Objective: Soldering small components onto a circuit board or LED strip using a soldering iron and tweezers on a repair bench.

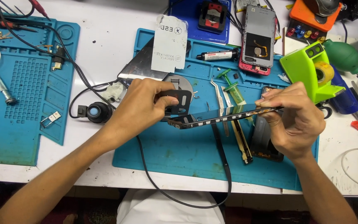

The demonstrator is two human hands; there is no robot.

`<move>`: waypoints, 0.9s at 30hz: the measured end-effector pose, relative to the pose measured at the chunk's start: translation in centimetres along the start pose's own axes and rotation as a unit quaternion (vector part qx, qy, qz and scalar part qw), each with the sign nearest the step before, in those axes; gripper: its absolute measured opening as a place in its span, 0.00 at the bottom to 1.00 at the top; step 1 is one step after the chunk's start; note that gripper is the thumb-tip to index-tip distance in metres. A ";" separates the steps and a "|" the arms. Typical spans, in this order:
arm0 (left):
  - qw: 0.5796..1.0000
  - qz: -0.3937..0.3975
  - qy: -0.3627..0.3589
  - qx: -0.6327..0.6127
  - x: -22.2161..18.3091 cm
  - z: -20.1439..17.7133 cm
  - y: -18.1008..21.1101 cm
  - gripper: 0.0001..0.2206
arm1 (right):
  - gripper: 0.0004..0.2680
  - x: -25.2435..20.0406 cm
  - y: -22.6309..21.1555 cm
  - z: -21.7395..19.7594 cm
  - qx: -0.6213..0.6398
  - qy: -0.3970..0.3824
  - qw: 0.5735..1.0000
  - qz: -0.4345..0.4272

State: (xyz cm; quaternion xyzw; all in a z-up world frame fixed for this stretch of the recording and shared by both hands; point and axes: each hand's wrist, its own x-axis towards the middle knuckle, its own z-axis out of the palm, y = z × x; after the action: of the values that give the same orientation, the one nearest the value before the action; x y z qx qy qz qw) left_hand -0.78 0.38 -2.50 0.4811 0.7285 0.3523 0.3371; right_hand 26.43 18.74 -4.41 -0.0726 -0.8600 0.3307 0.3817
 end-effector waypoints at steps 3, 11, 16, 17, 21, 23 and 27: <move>0.999 -0.028 -0.009 -0.022 -0.1 -0.5 1.4 0.07 | 0.06 0.3 -0.5 0.2 -0.006 -0.017 1.000 0.005; 0.994 -0.045 -0.086 -0.058 0.3 -4.4 -0.6 0.18 | 0.06 2.6 -3.1 2.5 -0.068 -0.114 0.991 0.003; 0.993 0.079 0.054 -0.071 -1.4 -6.6 1.0 0.12 | 0.06 3.7 -4.7 5.5 -0.072 -0.140 0.987 0.044; 0.989 0.116 0.076 -0.054 -1.6 -6.4 1.1 0.10 | 0.05 4.1 -5.0 6.2 -0.067 -0.141 0.987 0.047; 0.981 0.177 0.060 0.048 -1.7 -5.4 0.8 0.10 | 0.05 4.5 -5.0 7.7 -0.065 -0.145 0.985 0.073; 0.982 0.172 0.035 0.066 -1.6 -4.8 0.4 0.12 | 0.05 4.3 -4.9 7.8 -0.072 -0.147 0.984 0.074; 0.981 0.141 -0.033 0.131 -1.3 -3.5 -0.3 0.24 | 0.08 3.5 -3.9 8.3 -0.100 -0.138 0.983 0.065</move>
State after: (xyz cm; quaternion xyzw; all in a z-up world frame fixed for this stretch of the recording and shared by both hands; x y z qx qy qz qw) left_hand -3.42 -1.57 -0.73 0.6306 0.6812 0.2821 0.2423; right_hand 18.60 12.84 -3.91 -0.1196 -0.9267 0.2740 0.2276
